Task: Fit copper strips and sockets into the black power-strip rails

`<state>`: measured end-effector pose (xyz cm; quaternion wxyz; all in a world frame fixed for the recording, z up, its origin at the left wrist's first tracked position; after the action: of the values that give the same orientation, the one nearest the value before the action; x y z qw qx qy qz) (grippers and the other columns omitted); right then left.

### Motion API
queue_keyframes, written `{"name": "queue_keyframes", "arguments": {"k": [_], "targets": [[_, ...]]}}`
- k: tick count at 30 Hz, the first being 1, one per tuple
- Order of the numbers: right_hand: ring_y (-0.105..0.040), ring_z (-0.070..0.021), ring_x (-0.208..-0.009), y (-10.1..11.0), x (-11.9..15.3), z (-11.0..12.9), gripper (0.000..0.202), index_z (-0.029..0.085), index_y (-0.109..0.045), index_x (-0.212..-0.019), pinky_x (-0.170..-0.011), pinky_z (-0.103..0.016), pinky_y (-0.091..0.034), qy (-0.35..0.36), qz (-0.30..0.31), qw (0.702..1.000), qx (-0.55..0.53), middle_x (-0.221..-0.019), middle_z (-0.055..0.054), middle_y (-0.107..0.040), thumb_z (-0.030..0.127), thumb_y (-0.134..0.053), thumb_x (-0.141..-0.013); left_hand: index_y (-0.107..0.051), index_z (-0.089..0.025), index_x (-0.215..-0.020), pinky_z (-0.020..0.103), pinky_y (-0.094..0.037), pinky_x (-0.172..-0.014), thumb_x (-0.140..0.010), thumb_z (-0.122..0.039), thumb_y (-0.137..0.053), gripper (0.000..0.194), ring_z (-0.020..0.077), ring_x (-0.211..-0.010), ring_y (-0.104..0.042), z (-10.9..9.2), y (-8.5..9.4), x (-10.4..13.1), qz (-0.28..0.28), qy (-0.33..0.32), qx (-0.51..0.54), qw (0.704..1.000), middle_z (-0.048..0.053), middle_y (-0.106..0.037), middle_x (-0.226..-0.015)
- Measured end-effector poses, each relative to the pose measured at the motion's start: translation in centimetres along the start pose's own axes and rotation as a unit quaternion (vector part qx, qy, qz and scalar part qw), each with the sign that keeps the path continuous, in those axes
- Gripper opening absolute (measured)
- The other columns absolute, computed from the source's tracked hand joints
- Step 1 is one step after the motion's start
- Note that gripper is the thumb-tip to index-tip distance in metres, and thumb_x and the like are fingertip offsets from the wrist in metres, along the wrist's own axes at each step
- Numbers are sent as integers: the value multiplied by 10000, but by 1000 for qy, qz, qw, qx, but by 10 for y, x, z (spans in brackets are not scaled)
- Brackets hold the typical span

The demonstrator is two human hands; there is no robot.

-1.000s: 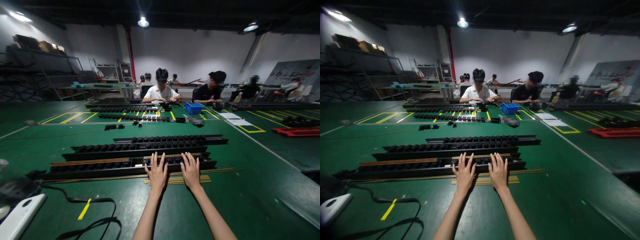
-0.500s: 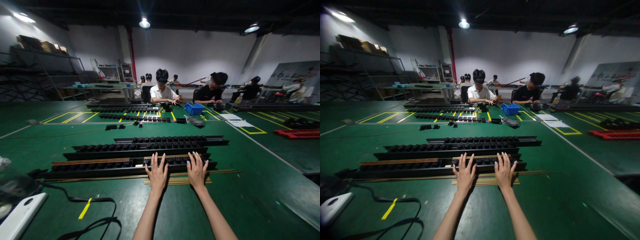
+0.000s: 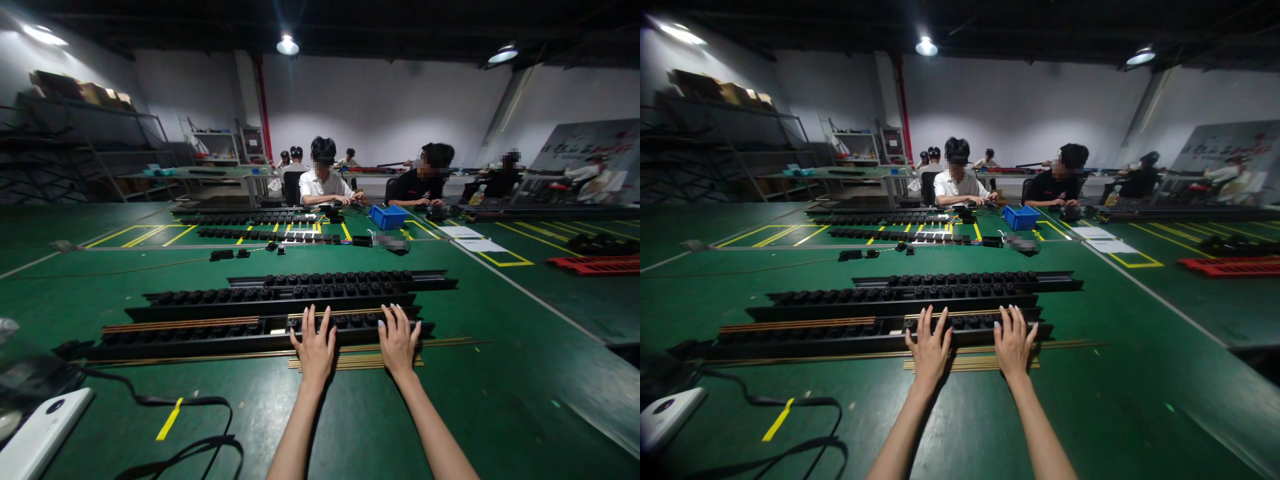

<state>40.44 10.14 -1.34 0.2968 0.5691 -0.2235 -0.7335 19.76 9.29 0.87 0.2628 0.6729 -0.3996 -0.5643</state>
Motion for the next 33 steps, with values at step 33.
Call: {"name": "queue_keyframes", "arguments": {"k": [33], "targets": [[-337,-229,-1322,2,4,19,454,205,-392,-1368,-1089,-559,-126,50,16,998,22,-1388,-129,-443,338,-279,-949,-286,-408,-1397,592,-162,-1073,-943,-352,-371,465,232,-1384,-251,-1,-1,0,5,12,15,1000,41,-300,-1511]]}}
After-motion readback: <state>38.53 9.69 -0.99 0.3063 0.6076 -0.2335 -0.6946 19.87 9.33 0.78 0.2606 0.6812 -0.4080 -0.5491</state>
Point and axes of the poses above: each hand's wrist, its own x-axis away from the middle knuckle, its own y-axis out of the back of the hand, z = x × y, the point moved 3 cm from there along -x, towards the middle knuckle
